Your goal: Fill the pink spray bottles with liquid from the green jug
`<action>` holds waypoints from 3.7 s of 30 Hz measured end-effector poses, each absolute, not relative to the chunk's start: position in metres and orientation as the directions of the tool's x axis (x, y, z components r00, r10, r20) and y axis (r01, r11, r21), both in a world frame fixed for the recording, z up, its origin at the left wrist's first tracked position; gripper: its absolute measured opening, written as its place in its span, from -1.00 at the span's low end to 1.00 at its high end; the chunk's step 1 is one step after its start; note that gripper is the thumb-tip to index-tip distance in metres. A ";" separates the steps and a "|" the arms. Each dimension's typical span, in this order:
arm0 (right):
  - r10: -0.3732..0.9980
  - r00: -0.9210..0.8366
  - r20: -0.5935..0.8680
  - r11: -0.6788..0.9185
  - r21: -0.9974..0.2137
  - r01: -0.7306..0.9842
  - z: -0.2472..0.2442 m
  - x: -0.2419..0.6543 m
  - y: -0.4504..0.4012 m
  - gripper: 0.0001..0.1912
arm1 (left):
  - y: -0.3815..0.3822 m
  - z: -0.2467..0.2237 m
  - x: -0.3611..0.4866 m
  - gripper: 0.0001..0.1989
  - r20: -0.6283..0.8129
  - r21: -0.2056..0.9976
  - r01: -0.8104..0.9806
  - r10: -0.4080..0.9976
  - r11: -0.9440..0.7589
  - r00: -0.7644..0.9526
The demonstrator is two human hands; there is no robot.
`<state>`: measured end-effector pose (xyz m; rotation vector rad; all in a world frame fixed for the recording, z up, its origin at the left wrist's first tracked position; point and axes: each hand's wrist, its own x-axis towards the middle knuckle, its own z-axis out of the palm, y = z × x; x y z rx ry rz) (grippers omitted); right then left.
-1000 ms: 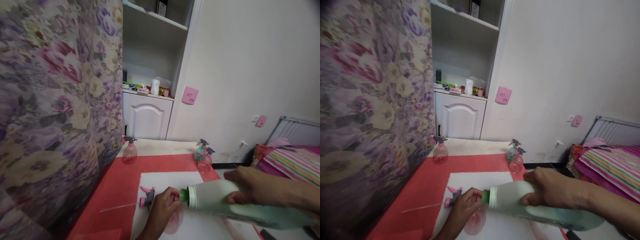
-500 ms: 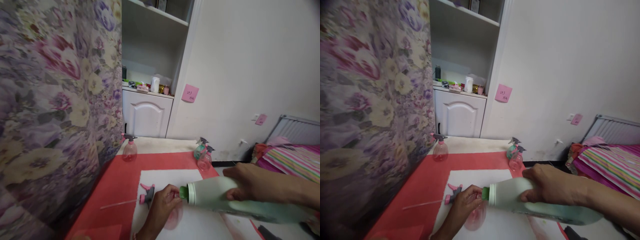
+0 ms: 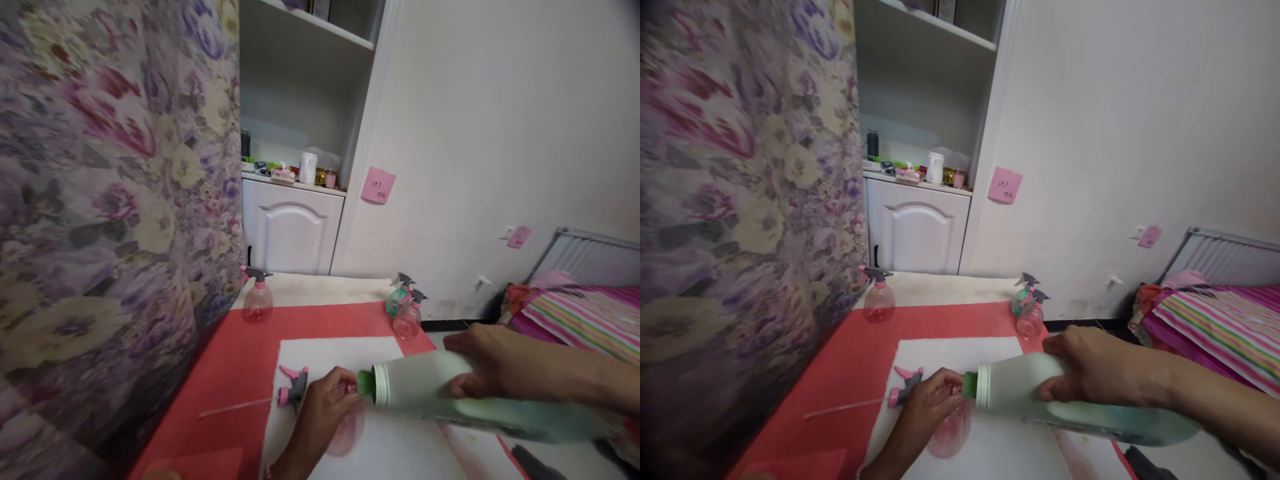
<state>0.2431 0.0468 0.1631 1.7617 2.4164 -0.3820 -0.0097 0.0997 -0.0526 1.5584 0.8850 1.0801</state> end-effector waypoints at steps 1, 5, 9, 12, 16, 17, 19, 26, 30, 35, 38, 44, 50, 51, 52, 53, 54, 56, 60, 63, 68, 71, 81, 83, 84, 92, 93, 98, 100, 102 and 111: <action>0.915 -0.316 -0.250 0.291 -0.131 0.948 0.163 0.244 0.047 -0.69 | 0.100 -0.053 -0.010 -0.87 0.215 0.971 0.034 0.920 -0.239 0.328; 0.909 -0.333 -0.252 0.308 -0.133 0.942 0.162 0.245 0.047 -0.67 | 0.100 -0.051 -0.009 -0.88 0.209 0.971 0.046 0.922 -0.236 0.325; 0.912 -0.316 -0.261 0.295 -0.118 0.948 0.162 0.244 0.047 -0.70 | 0.099 -0.049 -0.009 -0.88 0.190 0.978 0.017 0.924 -0.207 0.332; 0.912 -0.312 -0.268 0.287 -0.127 0.949 0.163 0.244 0.047 -0.71 | 0.099 -0.049 -0.010 -0.87 0.197 0.974 0.040 0.922 -0.223 0.335; 0.909 -0.329 -0.257 0.300 -0.146 0.943 0.163 0.244 0.047 -0.70 | 0.099 -0.051 -0.010 -0.88 0.209 0.971 0.038 0.916 -0.235 0.342; 0.909 -0.328 -0.258 0.299 -0.146 0.943 0.163 0.245 0.047 -0.70 | 0.100 -0.052 -0.010 -0.88 0.211 0.971 0.037 0.916 -0.237 0.343; 0.910 -0.324 -0.258 0.298 -0.136 0.945 0.163 0.244 0.047 -0.70 | 0.100 -0.054 -0.010 -0.88 0.212 0.970 0.040 0.914 -0.240 0.346; 0.915 -0.305 -0.265 0.287 -0.104 0.952 0.164 0.242 0.048 -0.72 | 0.100 -0.048 -0.010 -0.87 0.204 0.971 0.047 0.917 -0.233 0.342; 0.911 -0.305 -0.276 0.282 -0.122 0.952 0.164 0.242 0.048 -0.70 | 0.100 -0.046 -0.010 -0.88 0.191 0.970 0.080 0.924 -0.229 0.331; 0.909 -0.312 -0.276 0.279 -0.154 0.948 0.163 0.244 0.049 -0.73 | 0.102 -0.053 -0.009 -0.87 0.202 0.969 0.072 0.922 -0.238 0.329; 0.909 -0.309 -0.280 0.272 -0.162 0.949 0.164 0.242 0.049 -0.73 | 0.102 -0.051 -0.009 -0.87 0.196 0.973 0.050 0.923 -0.224 0.331; 0.918 -0.296 -0.265 0.278 -0.104 0.955 0.165 0.243 0.047 -0.70 | 0.099 -0.047 -0.009 -0.89 0.175 0.978 0.053 0.928 -0.203 0.329; 0.915 -0.313 -0.256 0.296 -0.105 0.949 0.162 0.246 0.050 -0.70 | 0.102 -0.053 -0.009 -0.86 0.190 0.977 0.029 0.920 -0.212 0.343; 0.915 -0.312 -0.255 0.293 -0.112 0.950 0.163 0.245 0.050 -0.70 | 0.101 -0.054 -0.009 -0.86 0.189 0.976 0.037 0.921 -0.213 0.342; 0.915 -0.311 -0.257 0.290 -0.118 0.950 0.164 0.244 0.050 -0.70 | 0.101 -0.054 -0.009 -0.87 0.190 0.975 0.043 0.921 -0.217 0.339; 0.913 -0.312 -0.262 0.288 -0.124 0.949 0.165 0.243 0.049 -0.69 | 0.101 -0.054 -0.010 -0.86 0.193 0.974 0.047 0.922 -0.222 0.336; 0.911 -0.313 -0.267 0.288 -0.129 0.949 0.165 0.242 0.049 -0.69 | 0.101 -0.054 -0.010 -0.86 0.196 0.973 0.047 0.921 -0.224 0.336; 0.908 -0.317 -0.274 0.289 -0.138 0.947 0.166 0.243 0.048 -0.68 | 0.100 -0.054 -0.010 -0.86 0.192 0.975 0.038 0.921 -0.217 0.338; 0.906 -0.325 -0.270 0.297 -0.138 0.945 0.163 0.246 0.048 -0.67 | 0.101 -0.052 -0.010 -0.87 0.183 0.978 0.033 0.920 -0.207 0.346; 0.906 -0.319 -0.280 0.294 -0.128 0.947 0.164 0.245 0.048 -0.68 | 0.102 -0.051 -0.010 -0.86 0.190 0.974 0.051 0.920 -0.220 0.342; 0.903 -0.298 -0.311 0.278 -0.107 0.954 0.170 0.240 0.047 -0.66 | 0.101 -0.051 -0.010 -0.86 0.185 0.975 0.050 0.921 -0.215 0.344; 0.903 -0.293 -0.313 0.272 -0.110 0.956 0.170 0.239 0.047 -0.68 | 0.101 -0.051 -0.010 -0.85 0.185 0.978 0.026 0.921 -0.206 0.343; 0.905 -0.315 -0.284 0.294 -0.117 0.949 0.169 0.240 0.046 -0.72 | 0.101 -0.051 -0.010 -0.87 0.193 0.974 0.048 0.920 -0.222 0.341; 0.907 -0.306 -0.288 0.286 -0.111 0.952 0.170 0.240 0.046 -0.71 | 0.100 -0.050 -0.010 -0.87 0.191 0.975 0.041 0.917 -0.219 0.350; 0.907 -0.306 -0.288 0.286 -0.110 0.952 0.170 0.240 0.046 -0.71 | 0.100 -0.050 -0.010 -0.86 0.191 0.976 0.033 0.916 -0.217 0.354; 0.905 -0.313 -0.288 0.291 -0.117 0.949 0.169 0.241 0.046 -0.70 | 0.099 -0.047 -0.011 -0.86 0.189 0.978 0.020 0.914 -0.210 0.358; 0.907 -0.312 -0.283 0.292 -0.112 0.950 0.168 0.241 0.046 -0.70 | 0.099 -0.047 -0.011 -0.86 0.189 0.977 0.030 0.915 -0.213 0.357; 0.914 -0.303 -0.269 0.291 -0.084 0.953 0.170 0.239 0.046 -0.68 | 0.099 -0.044 -0.011 -0.87 0.191 0.970 0.077 0.922 -0.229 0.336; 0.912 -0.301 -0.278 0.290 -0.081 0.954 0.172 0.238 0.045 -0.68 | 0.099 -0.043 -0.011 -0.88 0.189 0.972 0.068 0.923 -0.224 0.336; 0.912 -0.296 -0.284 0.287 -0.076 0.955 0.173 0.237 0.045 -0.69 | 0.099 -0.044 -0.010 -0.88 0.183 0.976 0.048 0.922 -0.212 0.341; 0.911 -0.289 -0.294 0.277 -0.084 0.957 0.172 0.238 0.046 -0.69 | 0.102 -0.051 -0.009 -0.87 0.188 0.974 0.053 0.921 -0.219 0.342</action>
